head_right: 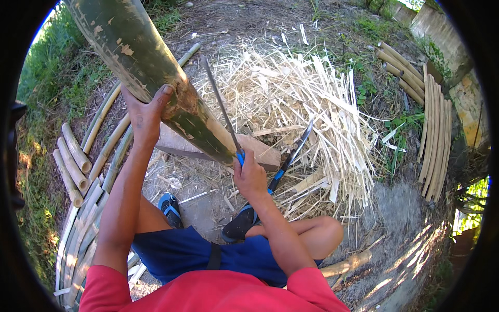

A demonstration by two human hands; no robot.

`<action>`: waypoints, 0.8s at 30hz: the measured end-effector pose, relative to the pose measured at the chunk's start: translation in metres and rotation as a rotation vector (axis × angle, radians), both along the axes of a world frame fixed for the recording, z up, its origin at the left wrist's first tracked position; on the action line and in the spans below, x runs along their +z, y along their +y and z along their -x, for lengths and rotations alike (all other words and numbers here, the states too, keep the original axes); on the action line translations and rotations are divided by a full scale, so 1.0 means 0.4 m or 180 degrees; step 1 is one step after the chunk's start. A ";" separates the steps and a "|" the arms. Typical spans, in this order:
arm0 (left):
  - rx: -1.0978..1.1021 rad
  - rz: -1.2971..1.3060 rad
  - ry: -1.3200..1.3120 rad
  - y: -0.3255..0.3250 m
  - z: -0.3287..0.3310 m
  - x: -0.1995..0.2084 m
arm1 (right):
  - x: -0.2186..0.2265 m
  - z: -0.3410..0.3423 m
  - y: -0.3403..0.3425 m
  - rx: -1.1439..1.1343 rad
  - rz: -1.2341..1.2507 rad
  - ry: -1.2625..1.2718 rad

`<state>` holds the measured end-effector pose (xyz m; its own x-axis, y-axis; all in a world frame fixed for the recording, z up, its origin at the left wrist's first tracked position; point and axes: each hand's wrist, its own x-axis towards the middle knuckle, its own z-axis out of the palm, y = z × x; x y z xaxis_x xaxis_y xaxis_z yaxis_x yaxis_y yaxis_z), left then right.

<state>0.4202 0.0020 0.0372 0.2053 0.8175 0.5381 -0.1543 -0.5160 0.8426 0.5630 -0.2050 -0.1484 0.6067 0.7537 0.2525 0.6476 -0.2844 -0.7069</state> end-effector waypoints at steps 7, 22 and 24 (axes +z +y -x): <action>0.0220 -0.0129 0.0054 0.017 -0.001 -0.001 | -0.122 -0.058 0.013 -0.0265 0.1379 0.0161; -0.0365 -0.0074 -0.0133 0.046 0.020 -0.028 | -0.064 -0.046 0.010 -0.0101 0.1006 0.0060; -0.0340 -0.0179 -0.0147 0.041 0.017 -0.022 | -0.095 -0.056 0.005 -0.0092 0.1499 0.0020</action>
